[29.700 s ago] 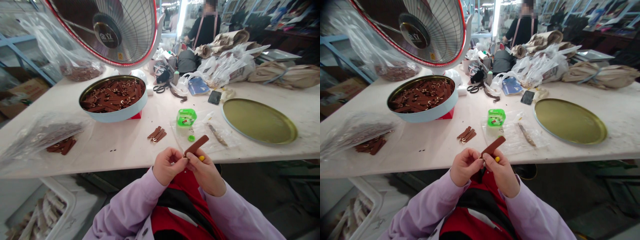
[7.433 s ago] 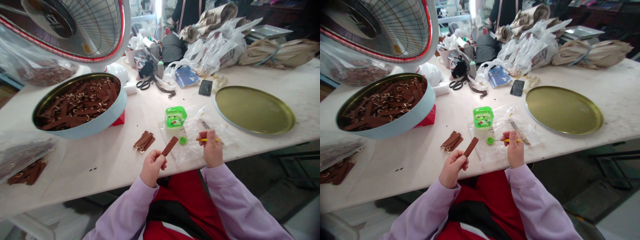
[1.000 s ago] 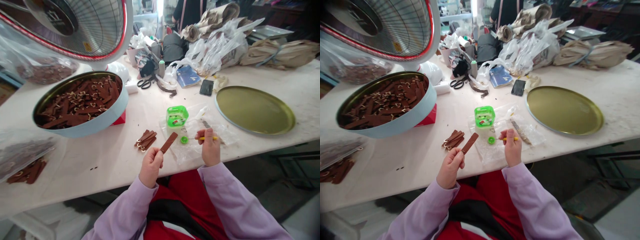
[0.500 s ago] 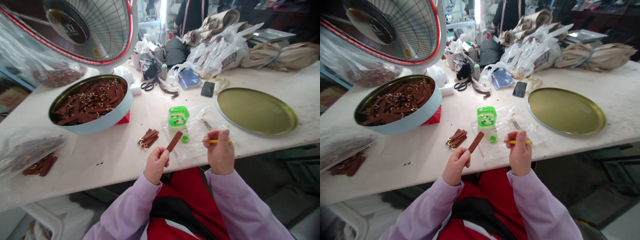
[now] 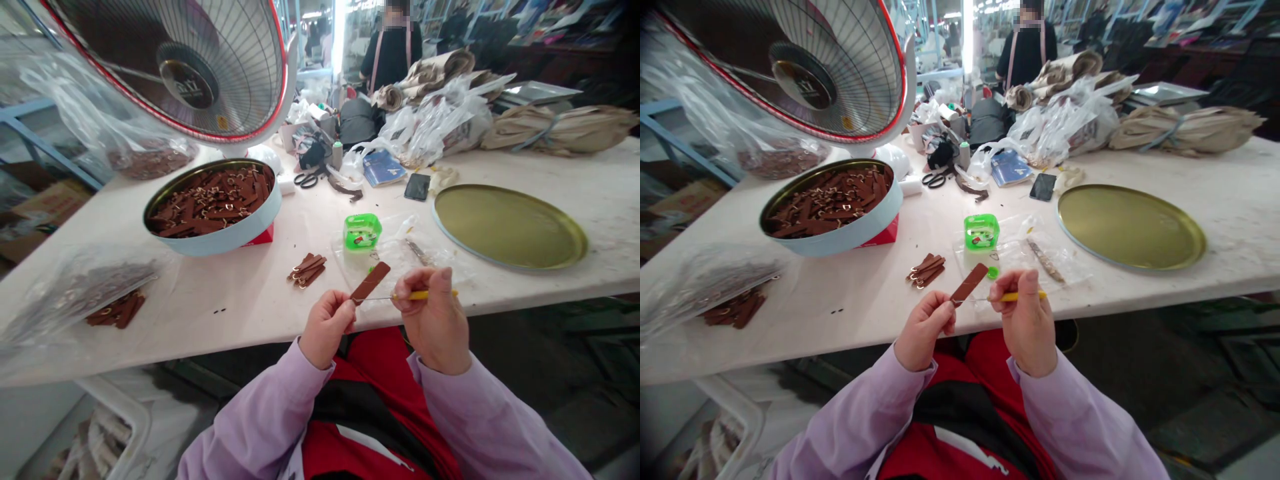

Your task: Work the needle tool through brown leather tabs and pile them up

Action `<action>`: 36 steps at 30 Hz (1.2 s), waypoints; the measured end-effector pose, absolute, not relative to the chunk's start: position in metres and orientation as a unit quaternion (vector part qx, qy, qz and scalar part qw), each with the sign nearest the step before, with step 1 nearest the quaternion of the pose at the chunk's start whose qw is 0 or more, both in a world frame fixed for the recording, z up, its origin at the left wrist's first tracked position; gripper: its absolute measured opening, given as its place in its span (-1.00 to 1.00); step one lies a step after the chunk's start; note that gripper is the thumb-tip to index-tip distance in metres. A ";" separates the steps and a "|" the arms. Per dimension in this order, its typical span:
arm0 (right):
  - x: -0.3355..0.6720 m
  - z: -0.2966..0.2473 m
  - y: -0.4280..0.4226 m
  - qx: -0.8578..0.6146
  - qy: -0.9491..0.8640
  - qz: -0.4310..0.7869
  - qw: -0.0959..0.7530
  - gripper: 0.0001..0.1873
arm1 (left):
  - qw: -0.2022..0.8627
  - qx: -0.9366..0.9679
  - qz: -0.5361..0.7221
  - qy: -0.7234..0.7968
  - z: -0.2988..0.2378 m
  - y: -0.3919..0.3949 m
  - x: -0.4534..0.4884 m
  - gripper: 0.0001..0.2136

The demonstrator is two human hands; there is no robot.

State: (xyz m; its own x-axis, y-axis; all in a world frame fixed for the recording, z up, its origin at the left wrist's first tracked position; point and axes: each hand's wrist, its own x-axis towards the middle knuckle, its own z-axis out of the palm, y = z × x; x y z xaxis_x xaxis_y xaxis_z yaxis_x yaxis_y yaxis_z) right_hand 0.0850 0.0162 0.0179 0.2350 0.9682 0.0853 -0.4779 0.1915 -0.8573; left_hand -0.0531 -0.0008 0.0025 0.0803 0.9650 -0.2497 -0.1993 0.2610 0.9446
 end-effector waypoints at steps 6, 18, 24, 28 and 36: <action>0.099 0.017 0.007 -0.396 -0.375 0.420 0.725 -0.61 | 0.576 0.401 0.503 0.504 0.004 -0.008 -0.055 -0.90; 0.069 0.010 -0.001 -0.414 -0.558 0.583 0.422 -0.82 | 0.598 0.410 0.488 0.486 0.020 -0.017 -0.058 -0.84; 0.056 0.001 0.008 -0.414 -0.541 0.594 0.428 -0.82 | 0.556 0.482 0.432 0.522 0.004 -0.004 -0.070 -0.90; 0.057 -0.009 0.019 -0.461 -0.510 0.582 0.434 -0.73 | 0.438 0.527 0.411 0.602 -0.019 0.033 -0.101 -0.92; 0.067 -0.019 0.032 -0.512 -0.504 0.551 0.425 -0.63 | 0.238 0.588 0.288 0.717 -0.051 0.091 -0.152 -0.87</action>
